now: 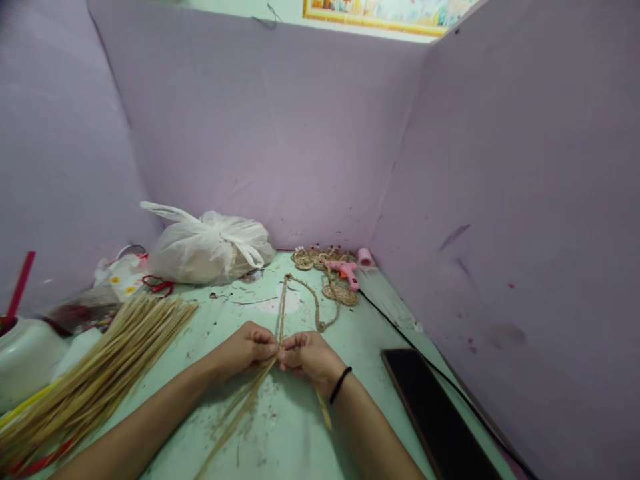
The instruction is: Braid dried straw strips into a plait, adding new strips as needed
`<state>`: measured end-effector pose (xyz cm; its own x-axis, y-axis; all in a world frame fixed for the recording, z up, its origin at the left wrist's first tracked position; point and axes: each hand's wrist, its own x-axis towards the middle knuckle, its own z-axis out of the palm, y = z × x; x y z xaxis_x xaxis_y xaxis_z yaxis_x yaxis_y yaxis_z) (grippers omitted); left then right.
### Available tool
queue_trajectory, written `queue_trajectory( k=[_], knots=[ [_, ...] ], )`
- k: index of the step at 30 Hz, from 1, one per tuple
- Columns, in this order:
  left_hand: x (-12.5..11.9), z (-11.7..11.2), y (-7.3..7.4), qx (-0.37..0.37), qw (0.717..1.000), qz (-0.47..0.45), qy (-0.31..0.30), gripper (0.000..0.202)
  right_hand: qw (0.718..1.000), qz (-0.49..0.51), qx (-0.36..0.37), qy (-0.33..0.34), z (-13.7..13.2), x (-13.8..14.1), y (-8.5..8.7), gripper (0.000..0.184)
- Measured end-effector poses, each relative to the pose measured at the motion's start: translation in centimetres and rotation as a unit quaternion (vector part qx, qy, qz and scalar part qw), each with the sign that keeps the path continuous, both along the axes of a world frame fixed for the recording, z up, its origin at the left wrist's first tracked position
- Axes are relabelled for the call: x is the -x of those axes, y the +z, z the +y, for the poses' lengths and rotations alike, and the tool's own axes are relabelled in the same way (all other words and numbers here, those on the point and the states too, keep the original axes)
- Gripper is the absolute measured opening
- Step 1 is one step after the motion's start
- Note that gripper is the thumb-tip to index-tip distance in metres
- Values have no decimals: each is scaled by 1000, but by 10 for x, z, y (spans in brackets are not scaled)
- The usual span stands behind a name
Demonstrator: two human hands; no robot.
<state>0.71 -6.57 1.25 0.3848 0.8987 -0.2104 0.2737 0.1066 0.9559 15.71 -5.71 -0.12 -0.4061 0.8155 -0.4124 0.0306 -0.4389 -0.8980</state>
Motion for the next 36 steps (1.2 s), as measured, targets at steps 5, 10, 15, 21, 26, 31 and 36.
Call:
queue_trajectory(
  k=[5,10,15,21,26,31,36],
  knots=[
    [2,1,-3,21,999,-25,22,22,998,-54,-31,-8,-2,-1,2,26],
    [3,2,-5,83,994,-52,37,26,999,-27,-26,-3,0,-6,-1,26],
    [1,2,-7,85,993,-66,50,16,1000,2,-25,13,1,-9,-2,25],
    [-2,3,-10,80,993,-51,65,8,999,-13,-10,42,1,-8,-2,23],
    [-3,1,-5,71,995,-40,63,7,999,-21,-12,20,0,-7,-2,20],
    [3,1,3,51,999,2,20,10,999,-13,-25,15,-2,-7,2,18],
    [6,2,10,32,995,85,32,10,999,-25,-14,-17,-3,-2,6,10]
  ],
)
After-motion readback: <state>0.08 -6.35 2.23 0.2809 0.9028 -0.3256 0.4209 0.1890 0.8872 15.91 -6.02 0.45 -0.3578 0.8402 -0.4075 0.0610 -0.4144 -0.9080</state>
